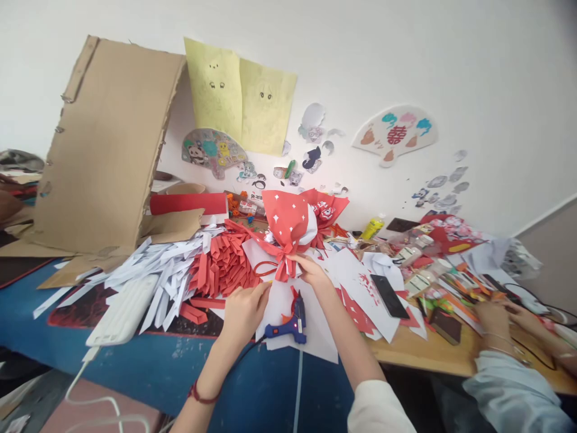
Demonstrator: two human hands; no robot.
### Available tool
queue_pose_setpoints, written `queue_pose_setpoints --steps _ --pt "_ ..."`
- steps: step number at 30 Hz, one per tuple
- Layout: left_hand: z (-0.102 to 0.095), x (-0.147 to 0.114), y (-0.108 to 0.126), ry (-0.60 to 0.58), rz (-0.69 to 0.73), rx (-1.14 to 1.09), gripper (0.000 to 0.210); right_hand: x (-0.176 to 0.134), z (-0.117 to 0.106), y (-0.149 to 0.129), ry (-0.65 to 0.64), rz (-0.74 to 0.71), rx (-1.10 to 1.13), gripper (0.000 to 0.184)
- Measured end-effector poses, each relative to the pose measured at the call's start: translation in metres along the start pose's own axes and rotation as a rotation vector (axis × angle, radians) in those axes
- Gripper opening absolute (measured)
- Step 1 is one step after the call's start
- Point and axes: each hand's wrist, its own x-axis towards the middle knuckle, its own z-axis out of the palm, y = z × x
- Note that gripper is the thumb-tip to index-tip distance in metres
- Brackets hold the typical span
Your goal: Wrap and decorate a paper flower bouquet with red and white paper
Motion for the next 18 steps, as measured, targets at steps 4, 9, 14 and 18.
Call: queue_pose_setpoints --steps 4,9,14,18 --pt "0.001 -0.006 -0.002 -0.018 0.013 -0.031 0.025 -0.016 -0.015 -0.008 -0.015 -0.035 -0.009 0.044" --pt "0.010 -0.010 0.000 -0.024 0.031 -0.061 0.025 -0.038 -0.035 -0.007 -0.006 -0.114 -0.056 0.040" --pt "0.019 -0.009 0.012 -0.027 0.072 -0.114 0.022 -0.041 -0.042 -0.010 0.062 -0.252 -0.217 0.031" --pt "0.021 -0.006 0.024 0.000 0.094 -0.162 0.022 -0.049 -0.044 -0.030 0.217 -0.343 -0.463 0.032"
